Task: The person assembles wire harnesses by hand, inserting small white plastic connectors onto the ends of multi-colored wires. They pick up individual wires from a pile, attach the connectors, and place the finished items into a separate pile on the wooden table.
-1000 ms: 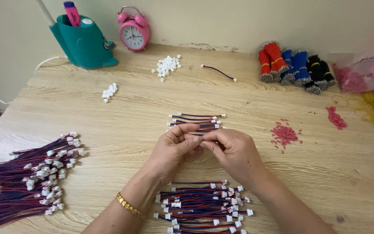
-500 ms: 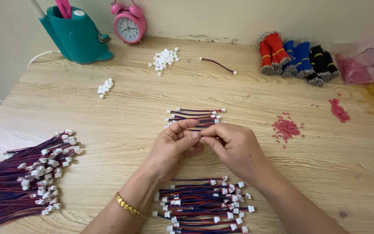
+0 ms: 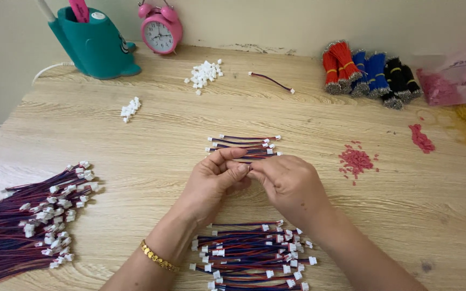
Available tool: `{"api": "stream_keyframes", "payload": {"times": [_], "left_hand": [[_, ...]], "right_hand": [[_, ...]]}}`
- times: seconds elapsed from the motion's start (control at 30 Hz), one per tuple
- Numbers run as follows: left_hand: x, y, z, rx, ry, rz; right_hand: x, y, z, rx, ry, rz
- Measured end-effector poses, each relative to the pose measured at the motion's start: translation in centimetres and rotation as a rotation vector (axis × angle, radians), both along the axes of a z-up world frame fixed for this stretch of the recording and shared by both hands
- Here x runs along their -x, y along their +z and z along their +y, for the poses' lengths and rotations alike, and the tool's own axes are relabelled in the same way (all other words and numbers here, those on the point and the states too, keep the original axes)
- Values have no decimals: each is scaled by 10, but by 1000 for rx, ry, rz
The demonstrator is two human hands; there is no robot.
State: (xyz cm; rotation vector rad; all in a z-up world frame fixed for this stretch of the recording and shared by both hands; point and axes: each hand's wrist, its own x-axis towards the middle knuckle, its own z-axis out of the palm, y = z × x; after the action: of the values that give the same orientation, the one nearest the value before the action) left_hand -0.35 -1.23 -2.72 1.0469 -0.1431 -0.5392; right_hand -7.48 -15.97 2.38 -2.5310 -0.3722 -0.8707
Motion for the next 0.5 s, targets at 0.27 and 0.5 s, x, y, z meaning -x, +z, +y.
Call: {"api": "stream_keyframes", "payload": {"times": [0.27, 0.5], "left_hand": [[-1, -5, 0, -75, 5, -76], [-1, -13, -3, -91, 12, -104]], "right_hand": [[0, -9, 0, 153, 6, -82], [-1, -11, 3, 283, -24, -198]]}}
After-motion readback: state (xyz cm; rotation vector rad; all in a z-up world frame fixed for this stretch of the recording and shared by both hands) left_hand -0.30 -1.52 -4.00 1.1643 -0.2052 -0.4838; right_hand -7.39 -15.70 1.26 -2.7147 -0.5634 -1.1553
